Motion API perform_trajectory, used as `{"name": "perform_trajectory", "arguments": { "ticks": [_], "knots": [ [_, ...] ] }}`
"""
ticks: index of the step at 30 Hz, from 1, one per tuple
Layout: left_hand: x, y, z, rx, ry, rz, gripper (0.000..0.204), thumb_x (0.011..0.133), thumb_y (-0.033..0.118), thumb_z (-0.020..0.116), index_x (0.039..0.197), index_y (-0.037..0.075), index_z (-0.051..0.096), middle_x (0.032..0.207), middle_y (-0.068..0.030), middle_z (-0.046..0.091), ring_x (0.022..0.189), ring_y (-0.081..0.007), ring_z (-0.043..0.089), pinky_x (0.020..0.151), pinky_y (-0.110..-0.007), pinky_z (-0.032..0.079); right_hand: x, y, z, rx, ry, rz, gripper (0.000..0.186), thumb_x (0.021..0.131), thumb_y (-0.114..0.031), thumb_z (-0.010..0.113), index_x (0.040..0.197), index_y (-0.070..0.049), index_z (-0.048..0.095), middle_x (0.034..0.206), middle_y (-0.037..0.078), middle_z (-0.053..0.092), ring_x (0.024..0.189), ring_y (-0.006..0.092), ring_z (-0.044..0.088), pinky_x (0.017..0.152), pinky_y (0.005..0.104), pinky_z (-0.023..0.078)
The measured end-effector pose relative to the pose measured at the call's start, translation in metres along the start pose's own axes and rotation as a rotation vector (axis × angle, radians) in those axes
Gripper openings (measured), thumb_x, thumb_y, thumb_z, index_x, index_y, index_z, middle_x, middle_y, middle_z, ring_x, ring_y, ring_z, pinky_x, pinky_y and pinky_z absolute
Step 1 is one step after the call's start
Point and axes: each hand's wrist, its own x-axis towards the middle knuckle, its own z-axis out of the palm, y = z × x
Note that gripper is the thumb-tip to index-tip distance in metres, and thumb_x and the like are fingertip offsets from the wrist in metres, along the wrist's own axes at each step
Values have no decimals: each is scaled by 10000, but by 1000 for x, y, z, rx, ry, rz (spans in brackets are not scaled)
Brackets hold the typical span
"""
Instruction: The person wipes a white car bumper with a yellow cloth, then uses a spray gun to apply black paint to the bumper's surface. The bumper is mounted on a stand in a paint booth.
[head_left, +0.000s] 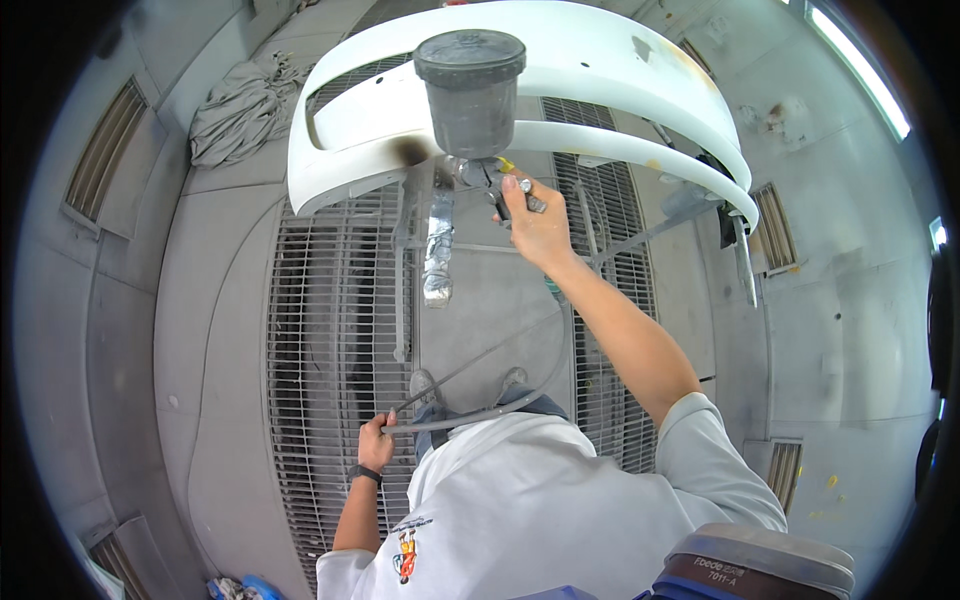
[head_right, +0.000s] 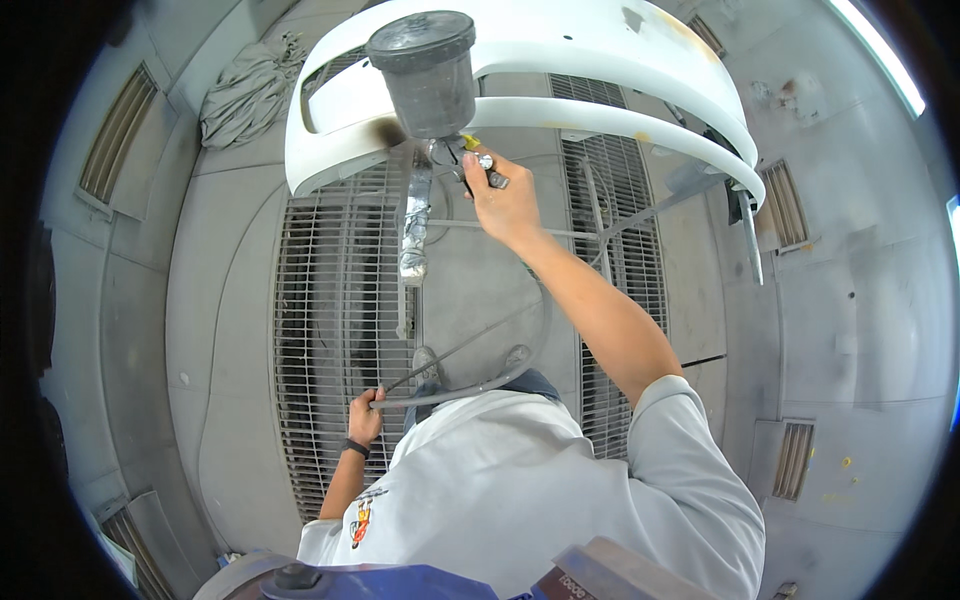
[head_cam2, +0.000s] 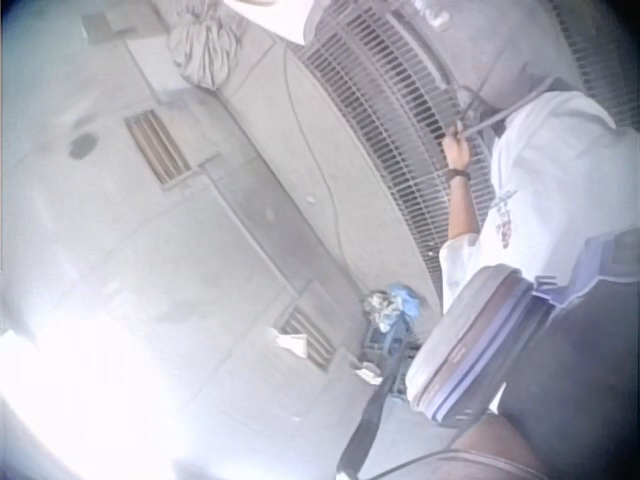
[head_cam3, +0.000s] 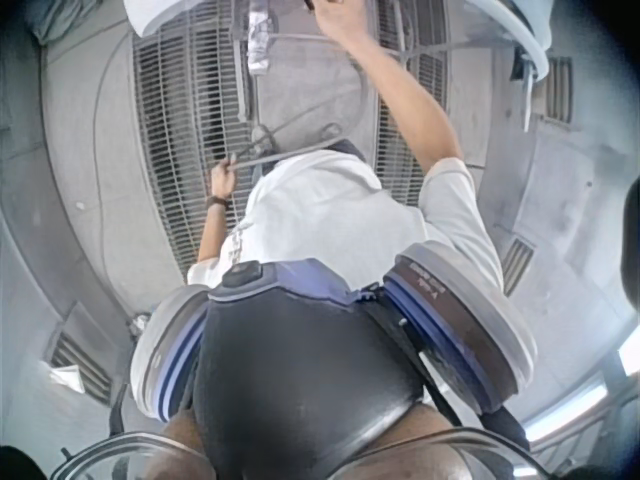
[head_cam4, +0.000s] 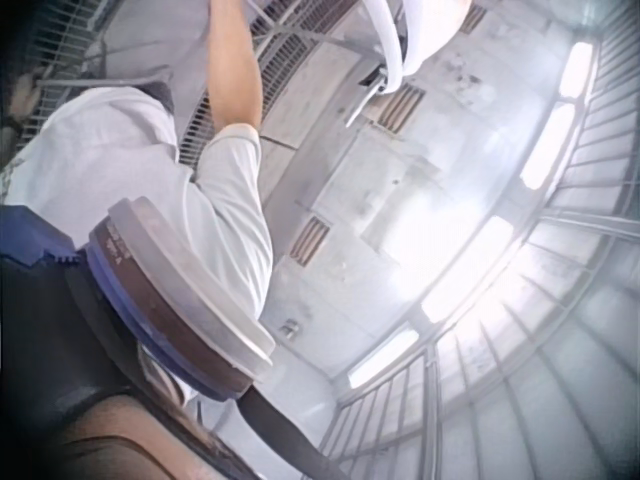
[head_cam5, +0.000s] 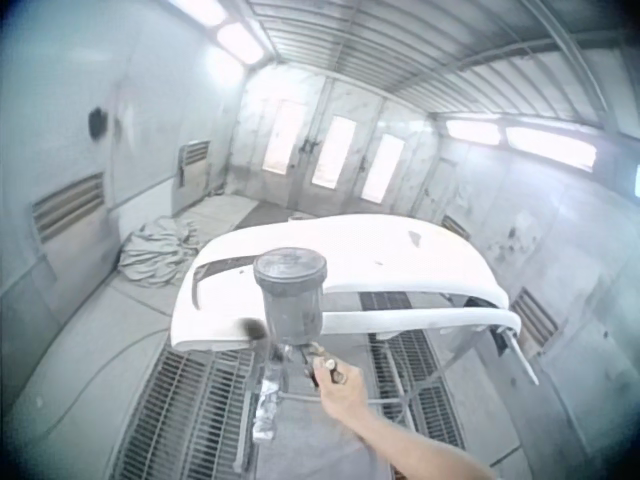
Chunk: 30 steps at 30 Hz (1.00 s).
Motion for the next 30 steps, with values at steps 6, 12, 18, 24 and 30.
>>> {"name": "perform_trajectory", "arguments": {
  "ticks": [6,12,18,24,30],
  "knots": [
    [25,21,20,92,-78,79,529,1049,417,576,754,-23,572,720,-297,596,771,-532,583,639,-535,450,-8,7,-71,3,105,3,456,1080,-378,561,1355,-22,639,858,17,699,732,83,708,458,209,461],
    [61,65,41,235,-188,158,535,1042,434,570,756,-17,571,721,-296,595,786,-539,586,645,-547,452,-22,22,-167,114,270,56,465,1071,-366,583,1334,10,657,794,1,639,681,60,636,556,242,523],
    [86,130,98,325,-241,230,440,1032,370,584,822,-10,649,761,-293,627,821,-522,620,660,-513,487,-32,54,-286,207,426,50,482,1069,-407,571,1331,-12,662,824,25,680,706,85,695,447,215,447],
    [99,209,177,527,-302,283,454,1021,412,611,816,9,652,779,-273,661,826,-504,647,684,-531,508,-44,100,-420,256,510,81,467,1096,-425,500,1252,-13,655,900,88,723,724,120,693,468,221,472],
    [102,273,241,614,-341,409,479,1019,426,620,766,21,589,718,-256,641,757,-504,636,650,-555,486,-56,141,-535,337,664,59,480,1058,-477,564,1189,-32,685,843,64,721,696,105,696,433,226,445]
  ]
}}
